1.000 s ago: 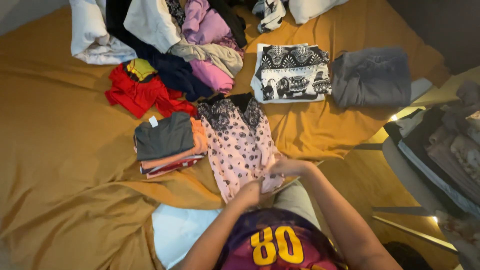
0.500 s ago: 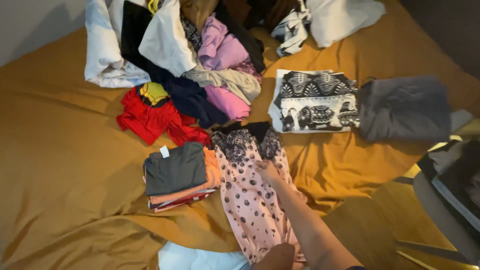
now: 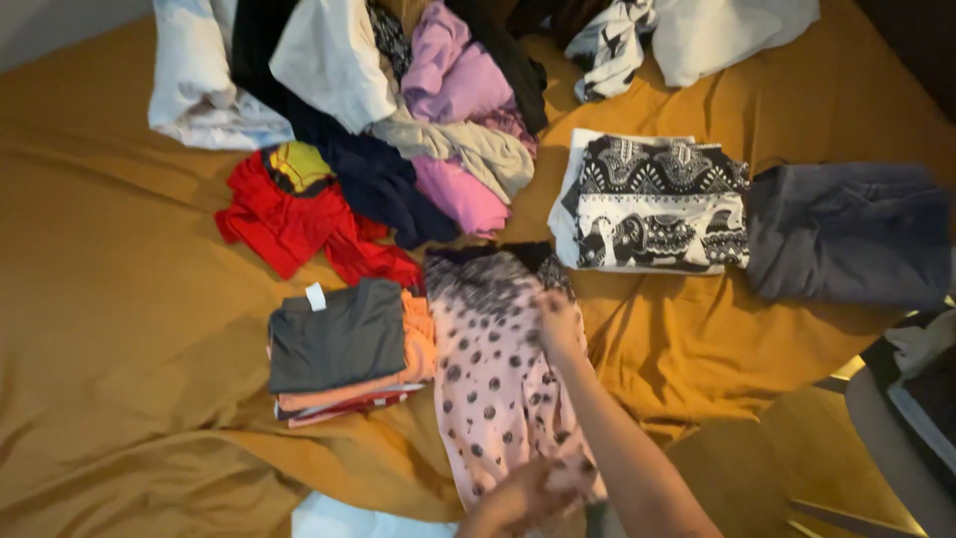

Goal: The person folds various articles of clothing on a bed, including a dark grey pair of pants, a white and black patterned top, a pink polka-dot top, a dark blue top, and a red top. The person smooths and folds each item by hand and places them into a neat stack.

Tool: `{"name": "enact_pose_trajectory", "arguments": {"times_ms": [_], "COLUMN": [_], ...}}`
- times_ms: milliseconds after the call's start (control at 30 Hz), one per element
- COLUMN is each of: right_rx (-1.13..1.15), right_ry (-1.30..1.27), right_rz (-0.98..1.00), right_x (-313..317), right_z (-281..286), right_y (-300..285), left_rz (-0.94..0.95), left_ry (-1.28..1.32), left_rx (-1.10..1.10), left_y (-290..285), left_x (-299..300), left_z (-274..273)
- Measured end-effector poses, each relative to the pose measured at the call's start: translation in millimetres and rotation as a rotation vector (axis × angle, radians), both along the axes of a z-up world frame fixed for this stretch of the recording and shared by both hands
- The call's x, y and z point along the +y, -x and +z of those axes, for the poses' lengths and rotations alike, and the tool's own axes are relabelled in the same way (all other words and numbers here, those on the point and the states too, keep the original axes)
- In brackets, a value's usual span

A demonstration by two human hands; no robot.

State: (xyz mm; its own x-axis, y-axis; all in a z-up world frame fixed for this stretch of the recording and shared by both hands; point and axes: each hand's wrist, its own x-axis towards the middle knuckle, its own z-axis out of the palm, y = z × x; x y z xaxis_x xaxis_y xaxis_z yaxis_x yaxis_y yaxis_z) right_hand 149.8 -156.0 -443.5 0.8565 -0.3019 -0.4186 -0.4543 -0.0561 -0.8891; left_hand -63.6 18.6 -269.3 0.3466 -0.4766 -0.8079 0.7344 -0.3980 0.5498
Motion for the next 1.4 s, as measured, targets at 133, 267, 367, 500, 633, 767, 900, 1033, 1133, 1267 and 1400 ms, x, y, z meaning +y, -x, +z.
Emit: {"name": "enact_pose_trajectory", "arguments": {"times_ms": [133, 267, 367, 500, 633, 767, 900, 1033, 1133, 1267, 1400], "right_rx": [-0.077, -0.055, -0.157, 0.075, 0.241, 0.393, 0.273, 0.374, 0.417, 0.368, 0.221], "right_ry": [-0.010, -0.395, -0.119, 0.305, -0.240, -0.713, -0.201, -0.062, -0.158, -0.070, -0.221], "right_rz": [-0.324, -0.366, -0.188, 0.238, 0.869, 0.706, 0.969, 0.757, 0.813, 1.105, 0.620], "right_x": [-76.4, -84.2, -83.0, -69.6, -84.1, -110.0, -104.7, -90.9, -97.6, -102.7, -83.6], "right_z": [-86.5, -72.4, -46.3, 34.0, 95.0, 78.0, 119.8, 164.8, 148.7, 122.0, 117.9], "right_y": [13.9, -1.0, 8.9, 55.5, 144.9, 171.8, 141.7, 100.0, 93.9, 87.3, 37.4], "left_rz": [-0.114, -0.263, -0.489, -0.506, -0.352, -0.119, 0.045, -0.412, -0.285, -0.291, 0.366], "left_ry": [0.270, 0.276, 0.279, 0.269, 0.218, 0.059, 0.118, 0.108, 0.251, 0.049, 0.255], "left_rx": [-0.225, -0.376, -0.579, -0.475, -0.477, -0.649, -0.684, -0.398, -0.320, -0.353, -0.252], "left_y": [-6.0, 35.1, 63.9, 46.1, -10.1, -58.6, -109.1, -123.5, -118.1, -147.0, -177.2], "left_x": [-29.2, -58.6, -67.0, -55.5, -38.5, -22.2, -10.8, 28.9, 50.9, 58.9, 63.0], "left_z": [-7.7, -68.4, -85.5, -56.3, 25.8, -14.7, 33.5, -39.6, -85.8, -73.9, -81.3]}}
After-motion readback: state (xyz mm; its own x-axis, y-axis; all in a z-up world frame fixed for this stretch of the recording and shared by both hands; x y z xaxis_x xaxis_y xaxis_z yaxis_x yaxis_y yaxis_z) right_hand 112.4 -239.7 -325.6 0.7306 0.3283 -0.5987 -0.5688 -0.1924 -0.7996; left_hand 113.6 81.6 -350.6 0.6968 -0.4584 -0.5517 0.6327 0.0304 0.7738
